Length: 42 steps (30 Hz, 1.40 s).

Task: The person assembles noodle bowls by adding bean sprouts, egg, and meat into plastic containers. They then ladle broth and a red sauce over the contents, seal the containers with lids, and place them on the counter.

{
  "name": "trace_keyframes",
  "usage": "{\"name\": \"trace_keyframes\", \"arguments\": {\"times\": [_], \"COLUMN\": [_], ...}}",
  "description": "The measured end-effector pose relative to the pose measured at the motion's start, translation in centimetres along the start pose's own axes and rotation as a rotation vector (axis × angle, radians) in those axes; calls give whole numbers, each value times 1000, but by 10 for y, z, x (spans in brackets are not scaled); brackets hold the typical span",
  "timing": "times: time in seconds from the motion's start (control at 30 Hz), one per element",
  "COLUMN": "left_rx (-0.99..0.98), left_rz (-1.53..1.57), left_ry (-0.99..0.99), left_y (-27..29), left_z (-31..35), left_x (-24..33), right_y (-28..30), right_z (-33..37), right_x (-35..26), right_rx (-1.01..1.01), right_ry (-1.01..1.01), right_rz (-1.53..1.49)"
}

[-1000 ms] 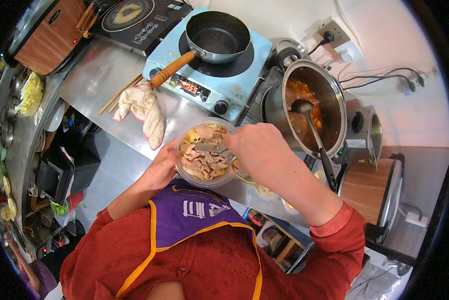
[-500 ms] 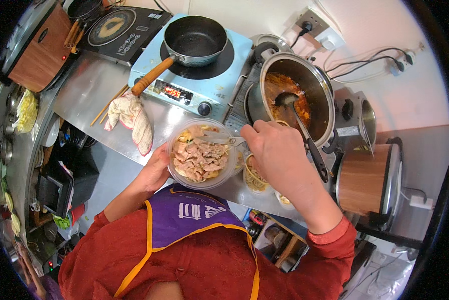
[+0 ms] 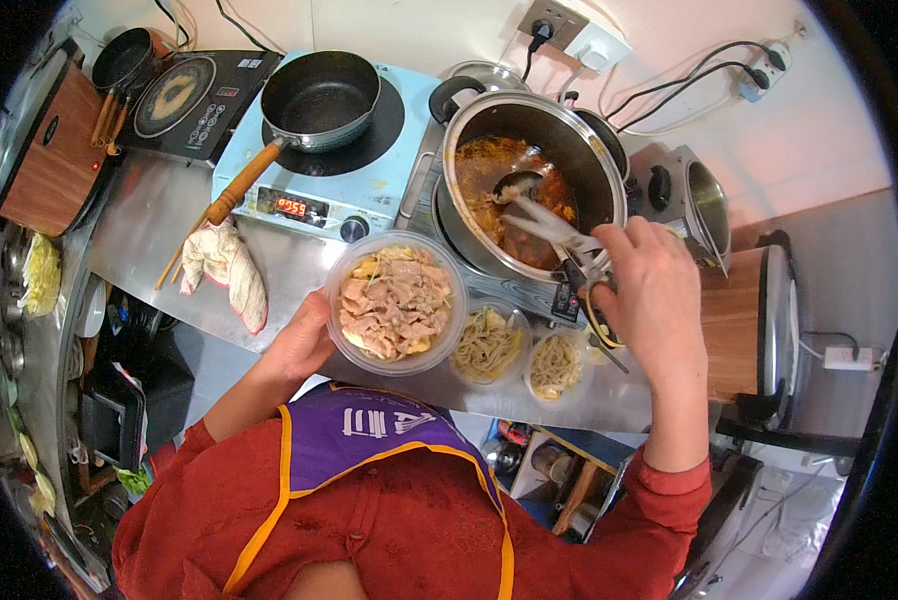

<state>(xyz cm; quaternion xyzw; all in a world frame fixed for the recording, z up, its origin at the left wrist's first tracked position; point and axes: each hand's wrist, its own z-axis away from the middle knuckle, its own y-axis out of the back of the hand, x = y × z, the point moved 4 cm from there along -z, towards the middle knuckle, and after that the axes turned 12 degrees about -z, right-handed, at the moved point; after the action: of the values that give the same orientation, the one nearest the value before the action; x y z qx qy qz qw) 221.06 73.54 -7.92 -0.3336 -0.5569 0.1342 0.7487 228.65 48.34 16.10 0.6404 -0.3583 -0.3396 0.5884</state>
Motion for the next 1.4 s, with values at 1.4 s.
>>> {"name": "trace_keyframes", "arguments": {"times": [1.4], "left_rx": [172], "left_rz": [1], "left_ry": [-49], "left_y": [-7], "left_z": [13], "left_x": [-1], "right_y": [-21], "right_z": [-2], "right_x": [-50], "right_rx": [-55], "right_ry": [183], "right_rz": [-107]}}
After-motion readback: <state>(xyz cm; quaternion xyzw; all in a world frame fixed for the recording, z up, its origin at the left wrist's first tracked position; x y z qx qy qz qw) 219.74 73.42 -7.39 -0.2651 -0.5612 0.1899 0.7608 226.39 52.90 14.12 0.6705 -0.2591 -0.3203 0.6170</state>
